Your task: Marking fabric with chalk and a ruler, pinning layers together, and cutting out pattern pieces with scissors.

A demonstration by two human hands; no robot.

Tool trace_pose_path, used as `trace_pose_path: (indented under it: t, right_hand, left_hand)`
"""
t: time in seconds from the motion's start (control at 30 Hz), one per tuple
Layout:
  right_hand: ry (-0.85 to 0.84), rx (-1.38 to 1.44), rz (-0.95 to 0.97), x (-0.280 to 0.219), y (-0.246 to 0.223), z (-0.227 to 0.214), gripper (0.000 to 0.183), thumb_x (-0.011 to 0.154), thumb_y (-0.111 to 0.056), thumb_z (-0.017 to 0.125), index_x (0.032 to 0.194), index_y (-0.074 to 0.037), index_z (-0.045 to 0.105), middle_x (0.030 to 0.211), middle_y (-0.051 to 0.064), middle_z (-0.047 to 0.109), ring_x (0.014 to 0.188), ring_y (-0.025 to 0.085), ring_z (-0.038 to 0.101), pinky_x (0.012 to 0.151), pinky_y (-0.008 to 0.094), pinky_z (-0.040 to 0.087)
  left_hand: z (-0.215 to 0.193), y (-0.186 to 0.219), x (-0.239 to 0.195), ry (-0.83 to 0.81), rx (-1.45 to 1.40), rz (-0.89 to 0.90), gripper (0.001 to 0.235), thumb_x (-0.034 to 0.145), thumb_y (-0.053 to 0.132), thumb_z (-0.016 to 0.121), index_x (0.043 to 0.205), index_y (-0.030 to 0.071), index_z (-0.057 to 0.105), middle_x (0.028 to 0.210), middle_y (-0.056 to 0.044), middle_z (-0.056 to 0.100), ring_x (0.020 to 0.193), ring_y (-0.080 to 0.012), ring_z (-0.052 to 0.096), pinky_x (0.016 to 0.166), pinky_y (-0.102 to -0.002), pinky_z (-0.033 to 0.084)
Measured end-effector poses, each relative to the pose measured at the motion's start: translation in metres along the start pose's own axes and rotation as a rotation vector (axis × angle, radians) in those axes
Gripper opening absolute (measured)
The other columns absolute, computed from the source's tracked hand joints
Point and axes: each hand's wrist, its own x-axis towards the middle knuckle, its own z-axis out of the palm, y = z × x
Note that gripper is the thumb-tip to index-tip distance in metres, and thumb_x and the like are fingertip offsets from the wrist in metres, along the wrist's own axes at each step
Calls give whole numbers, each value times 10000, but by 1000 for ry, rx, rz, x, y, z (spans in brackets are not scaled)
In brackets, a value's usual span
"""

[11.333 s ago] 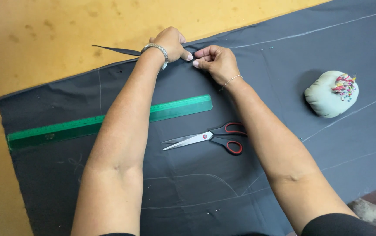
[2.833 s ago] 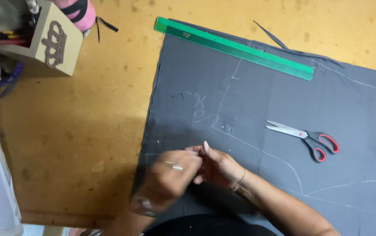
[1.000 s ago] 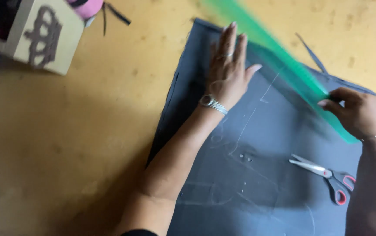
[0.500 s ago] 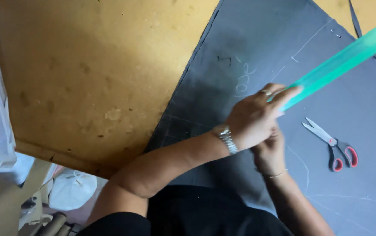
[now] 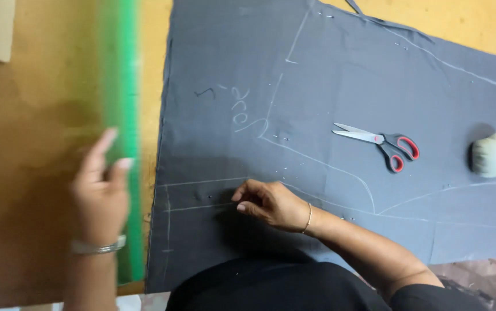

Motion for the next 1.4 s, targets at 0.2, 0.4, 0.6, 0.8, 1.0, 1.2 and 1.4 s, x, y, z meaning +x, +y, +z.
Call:
trace_pose_path:
  t: [0.2, 0.4, 0.6, 0.8, 1.0, 1.2, 1.4]
  right_hand:
    - [-5, -82, 7, 9, 12, -16, 164, 971, -170, 665, 1133, -149, 657, 892, -12, 712, 759, 96, 629, 731, 258, 517]
    - [28, -535, -290, 74, -4, 6, 227, 947, -161, 580, 1168, -179, 626, 1037, 59, 688, 964, 305, 656, 787, 444, 540]
    - [134, -753, -518, 212, -48, 86, 615, 814, 25, 541, 1422, -71, 551, 1337, 115, 615, 1149, 351, 578, 1034, 388, 490]
    - [185, -681, -456, 266, -91, 130, 250, 971, -211, 442, 1111, -144, 637, 1113, 94, 626, 1049, 342, 593, 836, 450, 548]
    - [267, -369, -774, 265, -49, 138, 181, 820, -96, 632, 946, -218, 586, 880, -32, 531, 656, 85, 636, 573, 269, 501]
    - [159, 100, -698, 215, -78, 98, 491, 824, 162, 462, 1132, -141, 694, 1158, 12, 736, 959, 134, 716, 869, 249, 578]
    - [156, 181, -414, 127, -30, 56, 200, 940, -168, 726, 1138, -199, 713, 948, 43, 753, 851, 205, 748, 759, 408, 616]
  left_hand:
    - [-71, -56, 0, 62, 413, 73, 485, 1060, -112, 670, 1543, -118, 627, 1124, -173, 484, 647, -194, 347, 649, -343, 333]
    - [-122, -90, 16, -40, 638, 153, 478, 1051, -111, 701, 1527, -64, 701, 1375, -291, 621, 1089, -406, 599, 1006, -493, 470]
    - [-135, -83, 28, -8, 718, 174, 426, 1099, -156, 741, 1519, -90, 736, 1480, -224, 644, 948, -326, 590, 839, -451, 519]
    - [-134, -87, 15, 29, 721, 182, 447, 1058, -171, 752, 1500, -105, 746, 1483, -260, 647, 1034, -387, 635, 978, -487, 529]
    - [-132, -95, 16, 57, 623, 243, 428, 1024, -273, 749, 1446, -203, 725, 1432, -319, 610, 1203, -421, 648, 1039, -490, 554]
    - [-112, -92, 22, 201, 653, 263, 375, 979, -231, 691, 1324, -88, 716, 1364, -276, 587, 1281, -443, 574, 1119, -544, 463]
    - [-34, -36, 14, 135, 638, 468, 225, 1011, -9, 701, 1232, -28, 662, 1413, -254, 552, 1341, -459, 534, 1137, -595, 397]
